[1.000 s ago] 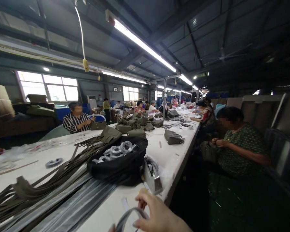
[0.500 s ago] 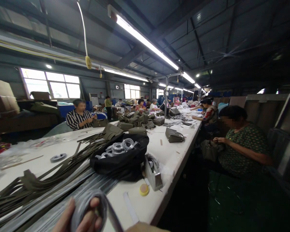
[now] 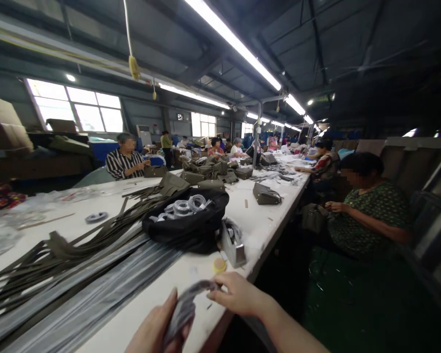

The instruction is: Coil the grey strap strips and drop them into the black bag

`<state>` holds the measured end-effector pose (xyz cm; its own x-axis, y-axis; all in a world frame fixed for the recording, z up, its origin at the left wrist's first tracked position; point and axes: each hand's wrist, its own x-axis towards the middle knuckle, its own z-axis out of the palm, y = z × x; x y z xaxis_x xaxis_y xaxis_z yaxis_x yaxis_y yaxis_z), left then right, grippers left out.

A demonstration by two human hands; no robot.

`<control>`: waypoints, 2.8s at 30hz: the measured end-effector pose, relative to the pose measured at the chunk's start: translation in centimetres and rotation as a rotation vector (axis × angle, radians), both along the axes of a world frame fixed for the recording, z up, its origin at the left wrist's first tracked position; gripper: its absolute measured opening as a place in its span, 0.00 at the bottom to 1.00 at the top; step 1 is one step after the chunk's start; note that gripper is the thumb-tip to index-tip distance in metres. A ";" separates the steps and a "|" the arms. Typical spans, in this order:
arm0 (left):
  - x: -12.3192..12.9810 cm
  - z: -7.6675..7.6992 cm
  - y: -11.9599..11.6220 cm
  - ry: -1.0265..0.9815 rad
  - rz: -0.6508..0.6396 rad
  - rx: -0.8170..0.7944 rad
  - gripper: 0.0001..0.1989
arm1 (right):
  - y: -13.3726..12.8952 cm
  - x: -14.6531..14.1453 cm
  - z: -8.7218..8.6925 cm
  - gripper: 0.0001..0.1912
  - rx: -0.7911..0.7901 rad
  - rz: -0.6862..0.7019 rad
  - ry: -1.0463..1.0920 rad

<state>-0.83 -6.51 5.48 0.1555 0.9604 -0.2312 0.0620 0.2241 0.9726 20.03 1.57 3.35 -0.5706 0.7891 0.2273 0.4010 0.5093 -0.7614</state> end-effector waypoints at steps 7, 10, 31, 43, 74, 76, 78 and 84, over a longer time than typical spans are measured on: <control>-2.6 1.6 2.3 -0.602 0.089 -0.228 0.33 | 0.0 -0.5 -3.6 0.21 -0.507 0.167 0.191; -3.2 2.3 2.8 -0.723 0.100 -0.206 0.32 | 0.2 -0.6 -4.0 0.19 -0.571 0.180 0.234; -0.5 -3.4 3.4 0.502 -0.248 0.161 0.29 | 0.8 0.6 -1.5 0.17 -0.044 0.032 -0.169; -0.3 -6.7 2.4 -0.528 -0.173 -0.136 0.36 | -2.8 -3.3 -4.4 0.32 -0.178 0.181 0.189; -5.3 -13.5 -0.1 0.786 0.505 0.522 0.15 | 4.3 -7.4 -9.9 0.14 0.217 -0.261 -0.862; -5.2 -13.5 -0.1 0.779 0.516 0.529 0.15 | 4.7 -7.4 -9.6 0.14 0.223 -0.241 -0.890; -5.1 -13.5 -0.1 0.781 0.515 0.539 0.15 | 4.8 -7.5 -9.4 0.15 0.228 -0.232 -0.907; -4.9 -13.2 0.1 0.803 0.480 0.532 0.14 | 4.8 -8.2 -9.5 0.15 0.196 -0.233 -0.913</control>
<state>-5.71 -6.42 -7.70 -0.2759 0.8880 0.3680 0.7443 -0.0449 0.6663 11.84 6.33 -6.15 -0.4270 0.9001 -0.0868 0.9040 0.4273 -0.0156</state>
